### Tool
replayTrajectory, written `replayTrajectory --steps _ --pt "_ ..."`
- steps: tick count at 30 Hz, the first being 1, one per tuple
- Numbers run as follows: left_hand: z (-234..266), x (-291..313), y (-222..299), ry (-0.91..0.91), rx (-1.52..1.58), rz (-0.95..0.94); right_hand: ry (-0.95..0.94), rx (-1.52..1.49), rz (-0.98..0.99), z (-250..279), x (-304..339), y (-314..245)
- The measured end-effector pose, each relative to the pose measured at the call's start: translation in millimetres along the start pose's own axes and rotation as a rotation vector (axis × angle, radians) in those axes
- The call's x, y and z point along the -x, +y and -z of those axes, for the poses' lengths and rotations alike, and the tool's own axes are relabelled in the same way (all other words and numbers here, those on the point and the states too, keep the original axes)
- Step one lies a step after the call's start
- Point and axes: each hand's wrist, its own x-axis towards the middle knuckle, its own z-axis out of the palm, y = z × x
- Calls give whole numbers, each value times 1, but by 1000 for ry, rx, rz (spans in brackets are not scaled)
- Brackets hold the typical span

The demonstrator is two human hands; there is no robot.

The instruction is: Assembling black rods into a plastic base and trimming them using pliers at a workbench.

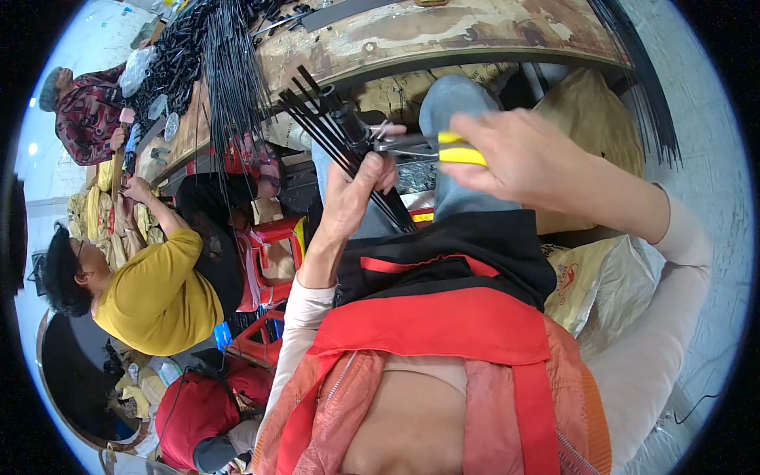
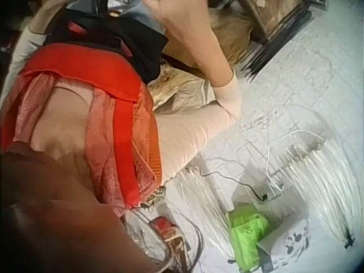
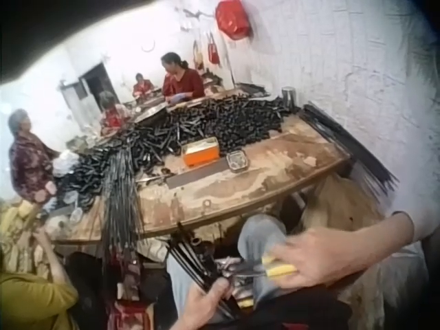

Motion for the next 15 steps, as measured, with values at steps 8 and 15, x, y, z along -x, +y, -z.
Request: replayTrajectory --steps 8,15 --pt "11 8 2 -104 -2 -4 -411 -845 -477 -31 9 -20" --pt "9 11 0 -189 20 22 -895 -1280 -508 9 -12 2"
